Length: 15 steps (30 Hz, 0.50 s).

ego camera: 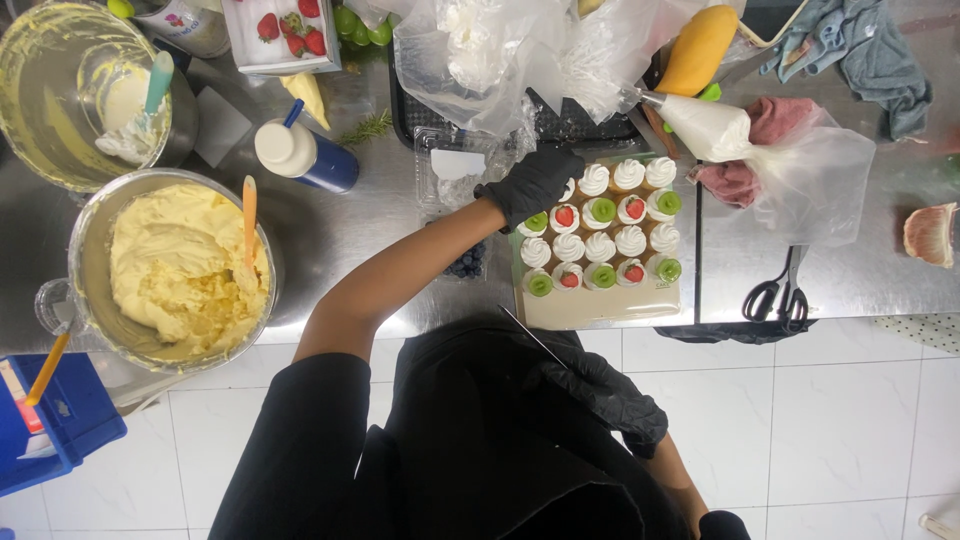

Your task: Decorating small dessert cups with various fruits including strawberries, blueberries, and mango.

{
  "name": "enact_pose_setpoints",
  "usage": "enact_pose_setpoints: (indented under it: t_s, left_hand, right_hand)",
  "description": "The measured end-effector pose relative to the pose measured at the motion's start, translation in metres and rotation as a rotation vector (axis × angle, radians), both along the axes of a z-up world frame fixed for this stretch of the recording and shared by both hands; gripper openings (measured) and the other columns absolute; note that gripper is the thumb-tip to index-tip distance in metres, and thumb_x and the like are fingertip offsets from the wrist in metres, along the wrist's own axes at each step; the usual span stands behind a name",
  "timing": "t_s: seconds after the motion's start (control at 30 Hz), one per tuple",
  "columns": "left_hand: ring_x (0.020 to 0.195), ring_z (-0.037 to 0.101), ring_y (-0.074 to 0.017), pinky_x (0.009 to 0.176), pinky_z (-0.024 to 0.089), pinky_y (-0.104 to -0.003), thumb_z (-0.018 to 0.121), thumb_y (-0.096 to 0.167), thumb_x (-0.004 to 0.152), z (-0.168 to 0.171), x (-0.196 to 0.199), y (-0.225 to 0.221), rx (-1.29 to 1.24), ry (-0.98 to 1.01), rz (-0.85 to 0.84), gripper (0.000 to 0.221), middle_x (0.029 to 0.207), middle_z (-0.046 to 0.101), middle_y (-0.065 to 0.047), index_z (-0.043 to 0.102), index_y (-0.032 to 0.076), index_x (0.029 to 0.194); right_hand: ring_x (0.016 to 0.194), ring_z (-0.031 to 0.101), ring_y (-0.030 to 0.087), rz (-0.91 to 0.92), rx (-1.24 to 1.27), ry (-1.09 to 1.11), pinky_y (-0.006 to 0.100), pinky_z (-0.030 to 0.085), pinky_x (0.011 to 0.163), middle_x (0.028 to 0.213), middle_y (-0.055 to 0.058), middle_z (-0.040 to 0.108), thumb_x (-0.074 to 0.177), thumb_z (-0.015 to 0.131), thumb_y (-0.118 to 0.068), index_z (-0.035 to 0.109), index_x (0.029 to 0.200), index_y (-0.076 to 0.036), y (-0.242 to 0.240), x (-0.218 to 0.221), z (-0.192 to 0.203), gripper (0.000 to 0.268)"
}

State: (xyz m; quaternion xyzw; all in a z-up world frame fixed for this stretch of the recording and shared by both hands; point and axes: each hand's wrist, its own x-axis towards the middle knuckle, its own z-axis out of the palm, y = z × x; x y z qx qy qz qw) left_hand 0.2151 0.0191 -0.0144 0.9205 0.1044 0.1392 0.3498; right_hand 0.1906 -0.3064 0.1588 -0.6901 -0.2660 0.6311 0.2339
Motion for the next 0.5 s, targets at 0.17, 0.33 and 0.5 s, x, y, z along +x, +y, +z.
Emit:
enact_pose_setpoints:
  t_s: [0.17,0.33,0.5]
  left_hand:
    - [0.091,0.068,-0.0392,0.077,0.055,-0.049,0.064,0.008,0.086,-0.024,0.004,-0.003,0.006,-0.042,-0.014,0.019,0.096,0.070,-0.016,0.068,0.011,0.105]
    - [0.099,0.069,-0.0365,0.084,0.055,-0.047,0.062,0.008,0.091,-0.008,0.010,-0.003,0.057,0.000,-0.062,0.023,0.105,0.071,-0.016,0.067,0.011,0.113]
    - [0.140,0.054,-0.0207,0.118,0.043,-0.031,0.047,0.012,0.099,0.053,0.018,-0.003,-0.085,-0.150,-0.070,0.053,0.156,0.056,-0.007,0.059,0.025,0.148]
  right_hand:
    - [0.134,0.057,0.026,0.072,0.060,0.015,0.038,0.044,0.112,0.143,0.011,0.064,0.096,0.060,-0.033,0.058,0.143,-0.013,0.002,0.003,-0.003,0.051]
    - [0.133,0.057,0.026,0.067,-0.032,0.000,0.039,0.043,0.113,0.141,0.012,0.065,0.096,0.060,-0.036,0.057,0.144,-0.015,0.010,0.003,0.011,0.052]
    - [0.135,0.056,0.026,-0.001,-0.030,-0.034,0.040,0.043,0.113,0.142,0.011,0.065,0.093,0.063,-0.037,0.060,0.141,-0.015,0.007,0.000,0.012,0.053]
